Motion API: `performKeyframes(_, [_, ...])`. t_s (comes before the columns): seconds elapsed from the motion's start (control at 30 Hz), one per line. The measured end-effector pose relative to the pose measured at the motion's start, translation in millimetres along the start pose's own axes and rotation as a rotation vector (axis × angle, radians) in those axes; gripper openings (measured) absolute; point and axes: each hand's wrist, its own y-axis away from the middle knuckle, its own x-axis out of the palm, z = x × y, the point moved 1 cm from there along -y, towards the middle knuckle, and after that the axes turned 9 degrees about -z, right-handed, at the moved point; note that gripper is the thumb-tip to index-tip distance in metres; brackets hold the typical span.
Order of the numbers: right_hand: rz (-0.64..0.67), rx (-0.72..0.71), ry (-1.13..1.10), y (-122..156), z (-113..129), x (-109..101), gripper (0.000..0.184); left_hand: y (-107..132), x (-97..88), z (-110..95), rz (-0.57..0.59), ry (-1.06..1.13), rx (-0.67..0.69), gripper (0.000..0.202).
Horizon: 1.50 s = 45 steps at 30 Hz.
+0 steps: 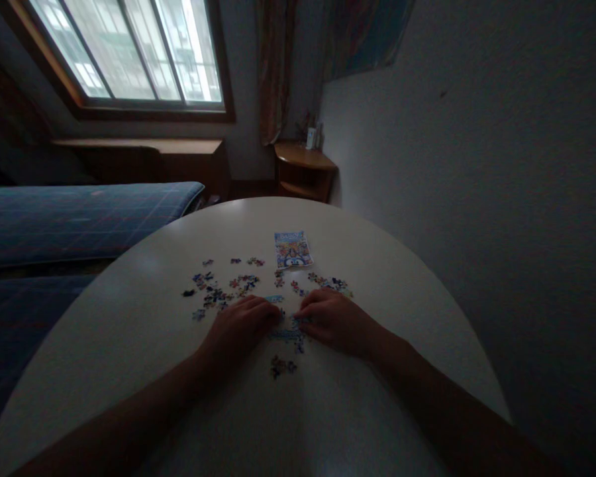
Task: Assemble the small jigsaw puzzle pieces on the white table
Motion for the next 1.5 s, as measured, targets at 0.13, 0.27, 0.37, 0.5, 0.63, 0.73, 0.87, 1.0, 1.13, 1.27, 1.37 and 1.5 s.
performKeyframes(0.13, [-0.005, -0.006, -0.005, 1, -2, 1, 0.018, -2, -4.3, 3, -0.02, 0.009, -0.115, 0.014])
performKeyframes(0.27, [-0.019, -0.014, -0.022, 2, -3, 1, 0.017, -2, -7.2, 7, -0.048, -0.023, -0.235, 0.014])
performKeyframes(0.37, [-0.021, -0.016, -0.031, 1, -4, 2, 0.017, -1, -7.1, 9, -0.054, 0.002, -0.285, 0.014])
performKeyframes(0.5, [-0.014, -0.011, -0.031, 0, -3, 1, 0.018, 0, -5.9, 11, -0.066, 0.027, -0.308, 0.013])
performKeyframes(0.63, [-0.016, -0.014, -0.022, 0, -2, -1, 0.018, 0, -6.6, 12, -0.1, 0.029, -0.293, 0.011])
performKeyframes(0.73, [-0.068, 0.017, -0.041, -1, 1, -2, 0.023, -1, -8.0, 8, -0.132, 0.087, -0.203, 0.009])
performKeyframes(0.87, [-0.181, 0.115, -0.194, -3, 12, 2, 0.035, -3, -8.1, -2, -0.156, 0.206, -0.045, 0.007])
performKeyframes(1.0, [-0.243, 0.182, -0.318, -6, 22, 8, 0.019, -5, -6.6, -7, -0.175, 0.263, 0.012, 0.006])
performKeyframes(1.13, [-0.304, 0.2, -0.261, -7, 17, 4, 0.008, -1, -8.3, -1, -0.142, 0.157, -0.059, 0.009])
performKeyframes(1.27, [-0.264, 0.195, -0.095, -5, -1, -6, 0.012, 3, -13.2, 8, -0.035, 0.004, -0.106, 0.02])
performKeyframes(1.37, [-0.228, 0.22, -0.009, -4, -12, -12, 0.014, 3, -13.7, 11, 0.028, -0.066, -0.13, 0.018])
performKeyframes(1.5, [-0.171, 0.204, 0.08, -3, -20, -15, 0.015, 1, -9.1, 13, 0.045, -0.061, -0.127, 0.015])
